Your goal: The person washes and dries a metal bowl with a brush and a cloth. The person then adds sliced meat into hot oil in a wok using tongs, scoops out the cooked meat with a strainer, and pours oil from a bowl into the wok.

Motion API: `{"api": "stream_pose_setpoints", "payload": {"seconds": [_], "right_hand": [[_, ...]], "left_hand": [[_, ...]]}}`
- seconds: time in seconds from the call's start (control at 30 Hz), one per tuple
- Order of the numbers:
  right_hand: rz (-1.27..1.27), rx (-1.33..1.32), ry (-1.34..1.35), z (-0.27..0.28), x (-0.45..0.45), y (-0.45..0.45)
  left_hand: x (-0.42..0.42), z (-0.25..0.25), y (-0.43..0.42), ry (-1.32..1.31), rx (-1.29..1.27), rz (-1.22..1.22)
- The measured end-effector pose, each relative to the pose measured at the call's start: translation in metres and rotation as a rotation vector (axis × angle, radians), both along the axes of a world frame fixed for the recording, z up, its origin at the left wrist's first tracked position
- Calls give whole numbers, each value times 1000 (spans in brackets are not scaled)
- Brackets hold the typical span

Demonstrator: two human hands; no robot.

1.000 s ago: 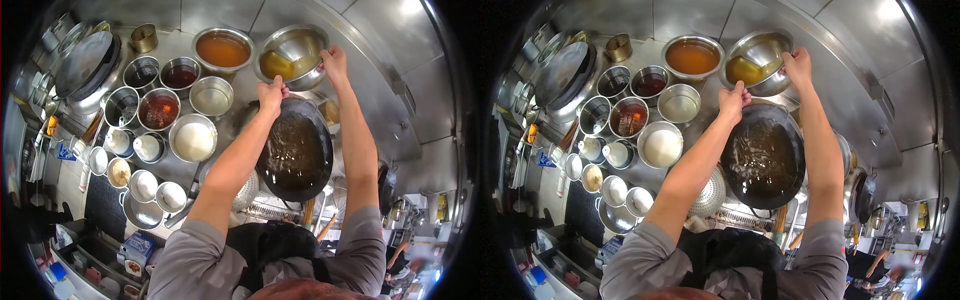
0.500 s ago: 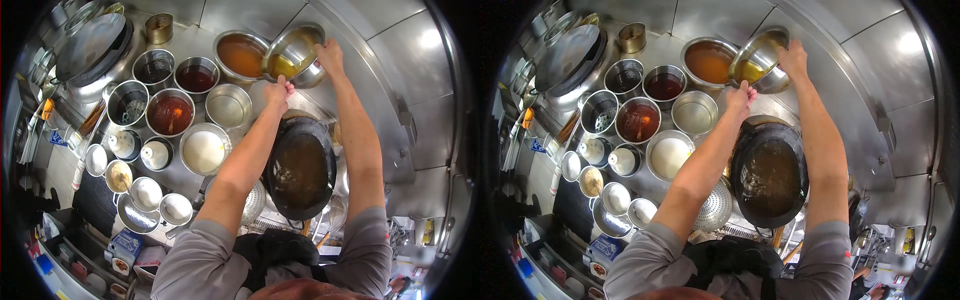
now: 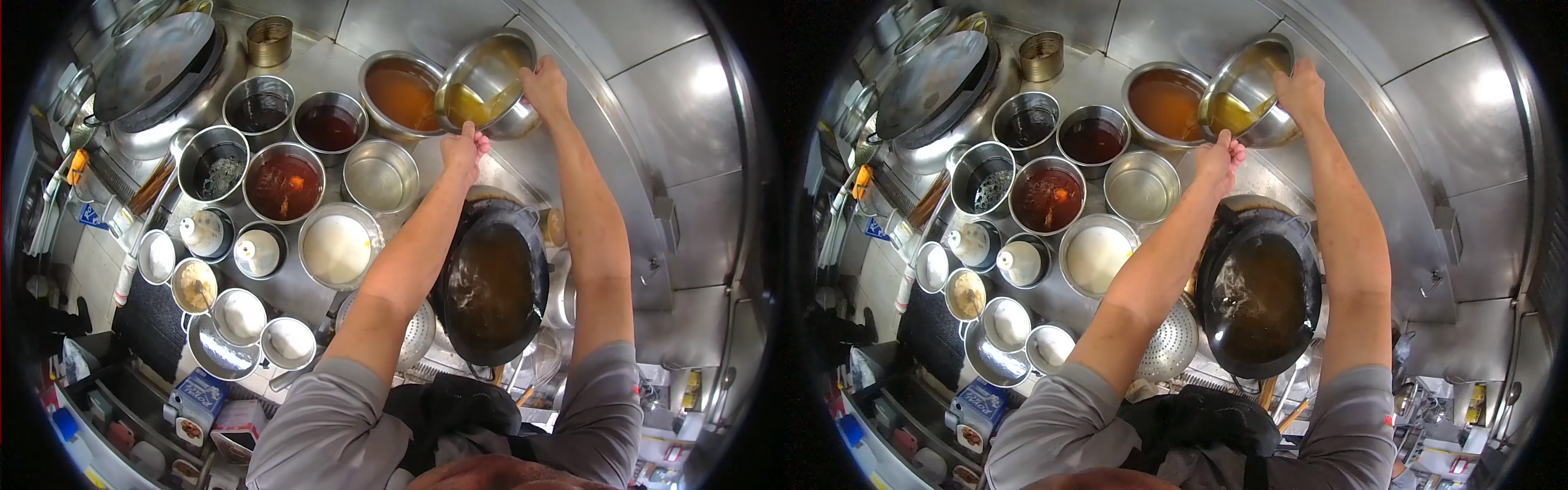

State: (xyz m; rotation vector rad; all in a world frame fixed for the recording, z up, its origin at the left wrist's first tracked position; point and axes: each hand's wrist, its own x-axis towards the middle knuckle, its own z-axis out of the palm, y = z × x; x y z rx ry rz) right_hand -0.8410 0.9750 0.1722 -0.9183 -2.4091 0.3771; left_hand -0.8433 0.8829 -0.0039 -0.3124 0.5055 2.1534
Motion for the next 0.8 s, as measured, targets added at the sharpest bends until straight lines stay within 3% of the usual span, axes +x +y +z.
{"api": "stream_pose_setpoints", "payload": {"seconds": [0.8], "right_hand": [[16, 30, 1, 3, -19, -3]], "left_hand": [[-15, 1, 3, 11, 9, 6]]}}
